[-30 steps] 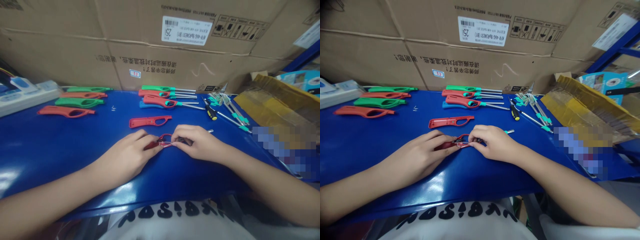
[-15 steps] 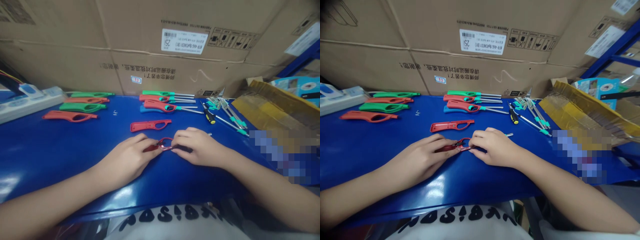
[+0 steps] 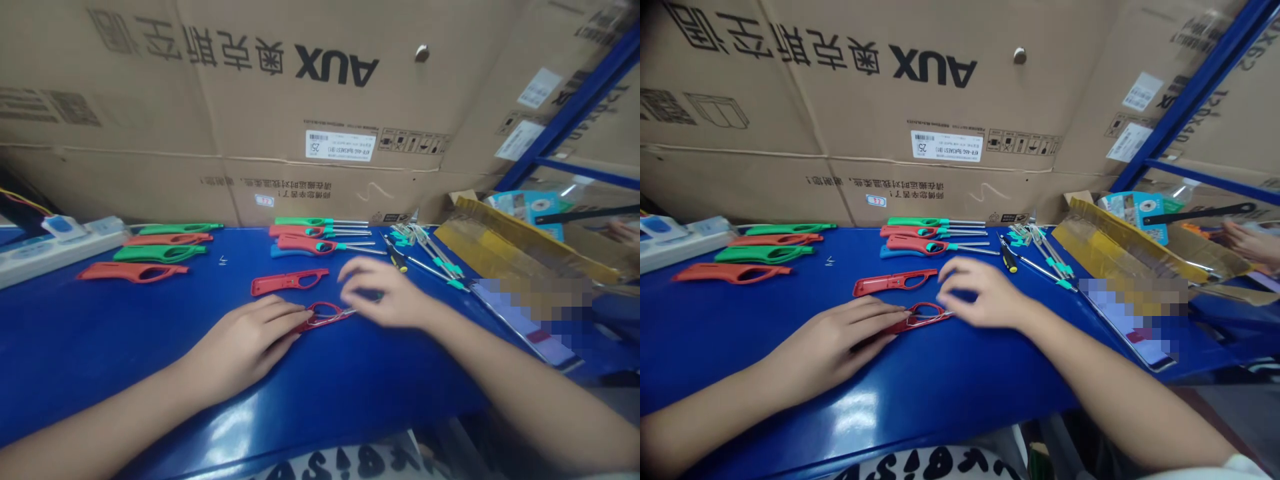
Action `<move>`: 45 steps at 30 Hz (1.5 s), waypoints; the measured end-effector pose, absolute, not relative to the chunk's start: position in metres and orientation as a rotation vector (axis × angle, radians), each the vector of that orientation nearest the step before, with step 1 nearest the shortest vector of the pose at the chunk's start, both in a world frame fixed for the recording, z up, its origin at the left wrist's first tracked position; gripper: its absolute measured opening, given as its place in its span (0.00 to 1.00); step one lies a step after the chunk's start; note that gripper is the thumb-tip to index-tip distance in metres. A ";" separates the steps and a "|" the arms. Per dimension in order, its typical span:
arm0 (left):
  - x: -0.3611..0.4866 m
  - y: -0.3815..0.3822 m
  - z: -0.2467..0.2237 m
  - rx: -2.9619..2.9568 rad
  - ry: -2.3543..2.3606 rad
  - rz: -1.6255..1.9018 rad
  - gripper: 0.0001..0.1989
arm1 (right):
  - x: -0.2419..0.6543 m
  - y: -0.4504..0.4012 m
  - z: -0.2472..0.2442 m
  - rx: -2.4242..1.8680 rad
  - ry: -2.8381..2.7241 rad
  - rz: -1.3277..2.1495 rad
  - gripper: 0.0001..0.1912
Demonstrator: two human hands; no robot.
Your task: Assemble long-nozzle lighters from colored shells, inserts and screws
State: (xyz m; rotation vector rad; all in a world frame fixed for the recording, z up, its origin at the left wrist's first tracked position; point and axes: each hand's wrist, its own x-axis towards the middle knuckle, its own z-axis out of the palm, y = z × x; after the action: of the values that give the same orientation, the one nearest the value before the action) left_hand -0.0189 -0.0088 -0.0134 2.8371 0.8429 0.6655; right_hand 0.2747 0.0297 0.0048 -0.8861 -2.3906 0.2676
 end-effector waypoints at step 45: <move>-0.013 -0.002 -0.025 2.745 0.752 0.737 0.16 | 0.288 0.050 -0.014 -1.021 -2.607 0.182 0.07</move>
State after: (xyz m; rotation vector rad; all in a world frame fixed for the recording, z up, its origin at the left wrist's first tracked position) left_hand -0.0130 -0.0024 -0.0247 2.7454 0.7525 0.7371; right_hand 0.2881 0.0497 -0.0143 -1.0212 -2.6074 0.1823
